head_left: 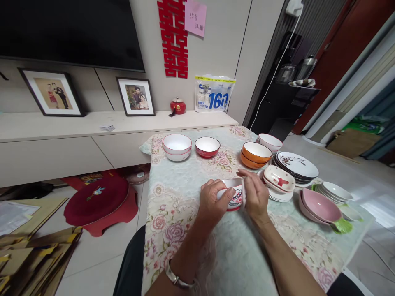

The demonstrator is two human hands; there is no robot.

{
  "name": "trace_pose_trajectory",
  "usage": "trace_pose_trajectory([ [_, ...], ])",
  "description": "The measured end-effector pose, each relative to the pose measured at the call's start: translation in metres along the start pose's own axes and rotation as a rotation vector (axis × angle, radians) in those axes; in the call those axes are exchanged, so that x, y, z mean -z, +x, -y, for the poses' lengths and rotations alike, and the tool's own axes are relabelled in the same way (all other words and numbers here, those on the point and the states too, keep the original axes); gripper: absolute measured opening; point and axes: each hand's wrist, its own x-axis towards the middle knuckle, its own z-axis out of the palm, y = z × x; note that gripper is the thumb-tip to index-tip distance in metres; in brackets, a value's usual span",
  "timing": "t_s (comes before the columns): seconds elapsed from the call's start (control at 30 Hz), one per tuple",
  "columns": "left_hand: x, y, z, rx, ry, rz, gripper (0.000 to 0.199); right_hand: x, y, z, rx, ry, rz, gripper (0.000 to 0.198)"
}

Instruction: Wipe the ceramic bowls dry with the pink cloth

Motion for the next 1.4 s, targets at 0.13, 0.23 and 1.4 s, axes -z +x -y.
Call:
trace_pose_trajectory([
  [0.13, 0.003, 0.0, 0.001, 0.039, -0.131, 0.033, 0.03, 0.001, 0.008, -0.022, -0.524, 0.385, -0.023, 0.035],
  [0.23, 0.004, 0.001, 0.002, 0.062, -0.151, 0.019, 0.031, 0.0, 0.007, -0.021, -0.531, 0.384, -0.033, 0.035],
  [1.4, -0.015, 0.0, 0.006, 0.398, -0.967, -0.185, 0.036, 0.005, 0.001, 0.009, 0.174, -0.134, -0.014, 0.025],
])
